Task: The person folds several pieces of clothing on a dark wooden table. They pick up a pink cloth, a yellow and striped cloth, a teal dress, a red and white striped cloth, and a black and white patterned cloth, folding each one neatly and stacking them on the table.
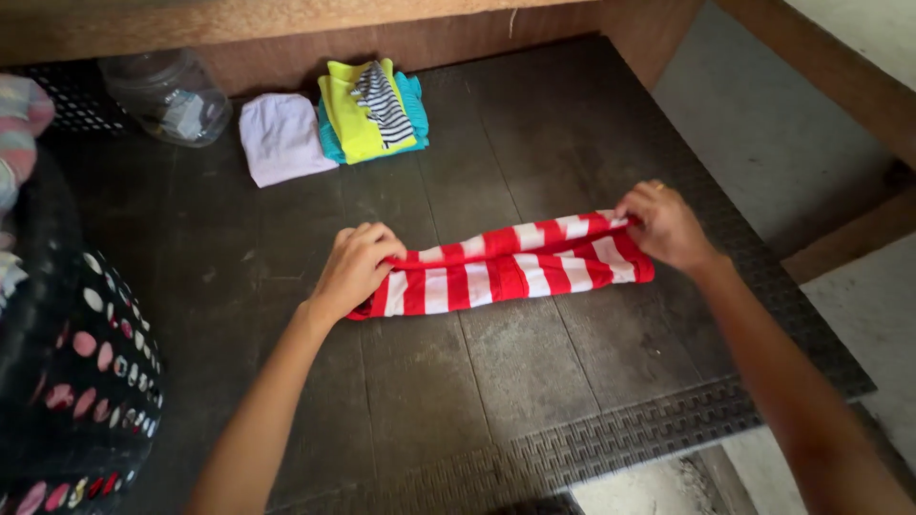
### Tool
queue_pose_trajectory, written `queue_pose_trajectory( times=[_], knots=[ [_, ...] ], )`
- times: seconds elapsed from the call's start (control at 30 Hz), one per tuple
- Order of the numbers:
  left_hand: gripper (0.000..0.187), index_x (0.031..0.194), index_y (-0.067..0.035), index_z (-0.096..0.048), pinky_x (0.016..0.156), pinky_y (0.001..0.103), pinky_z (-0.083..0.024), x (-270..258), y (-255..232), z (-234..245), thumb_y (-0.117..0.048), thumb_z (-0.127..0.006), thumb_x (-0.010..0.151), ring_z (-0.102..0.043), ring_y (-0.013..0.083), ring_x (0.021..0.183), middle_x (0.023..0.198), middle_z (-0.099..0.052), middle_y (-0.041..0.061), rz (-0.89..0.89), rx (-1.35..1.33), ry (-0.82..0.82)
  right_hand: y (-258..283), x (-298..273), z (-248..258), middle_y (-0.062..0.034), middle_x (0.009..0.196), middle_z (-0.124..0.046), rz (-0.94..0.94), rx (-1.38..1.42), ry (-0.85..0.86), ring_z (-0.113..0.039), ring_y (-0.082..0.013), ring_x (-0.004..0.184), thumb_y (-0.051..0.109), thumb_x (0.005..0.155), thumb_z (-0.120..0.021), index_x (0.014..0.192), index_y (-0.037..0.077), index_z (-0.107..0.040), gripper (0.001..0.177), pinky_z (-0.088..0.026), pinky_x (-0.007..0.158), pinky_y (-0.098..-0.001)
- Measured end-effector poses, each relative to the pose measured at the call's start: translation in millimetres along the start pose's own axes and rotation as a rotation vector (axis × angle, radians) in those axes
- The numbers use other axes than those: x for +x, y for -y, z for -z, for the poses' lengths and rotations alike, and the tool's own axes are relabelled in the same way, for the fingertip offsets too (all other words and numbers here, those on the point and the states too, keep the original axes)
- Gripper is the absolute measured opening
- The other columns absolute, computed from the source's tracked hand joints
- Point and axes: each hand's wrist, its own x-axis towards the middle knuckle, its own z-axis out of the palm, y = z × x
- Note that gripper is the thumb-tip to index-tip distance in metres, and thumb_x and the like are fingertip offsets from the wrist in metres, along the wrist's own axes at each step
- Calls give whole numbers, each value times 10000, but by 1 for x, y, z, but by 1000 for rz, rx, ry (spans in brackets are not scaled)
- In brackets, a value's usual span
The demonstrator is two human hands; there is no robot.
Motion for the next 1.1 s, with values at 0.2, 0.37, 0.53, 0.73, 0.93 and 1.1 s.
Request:
queue_pose_trajectory(
  times=[0.2,0.37,0.53,0.73,0.93,1.1],
  knots=[
    [202,916,-131,-760,957,421,-434,-16,-10,-4,20,-722,787,-609,225,993,958,-643,21,2,101,-59,24,-26,5,-43,1028,-624,105,-185,-13,-620,-272,1052,-9,725,-754,996,112,-695,302,-484,946,-414],
    [165,932,-135,-792,984,508,-401,-23,-7,-5,-103,-710,793,-611,209,1026,1007,-677,6,-32,238,57,32,-25,9,-22,1046,-656,188,-323,76,-635,-242,1044,30,696,-755,976,144,-728,304,-468,948,-445],
    [206,945,-130,-771,961,485,-432,-22,1,-24,-289,-645,979,-590,234,1096,1126,-687,-4,245,114,55,33,-22,12,-10,1050,-652,135,-326,42,-629,-231,1043,34,742,-740,1032,149,-718,313,-478,972,-416],
    [268,1052,-134,-693,914,606,-391,1,13,-61,-315,-745,860,-575,298,1124,1109,-643,78,425,275,171,35,-7,11,-42,1025,-619,125,-326,-26,-618,-253,1059,13,773,-728,1026,103,-648,280,-492,960,-399],
    [280,1106,-136,-674,949,596,-416,-10,15,-69,-180,-753,841,-587,293,1168,1190,-621,75,431,353,123,29,-30,11,-61,1033,-656,121,-232,131,-633,-276,1089,-13,679,-724,987,131,-677,343,-492,917,-426],
    [425,1327,-130,-616,1015,547,-442,10,-39,-89,-155,-670,907,-556,308,1311,1392,-561,111,29,306,-124,17,-41,0,-136,1159,-723,-432,176,35,-688,-319,1125,152,917,-606,1142,103,-695,247,-547,968,-429]
  ],
)
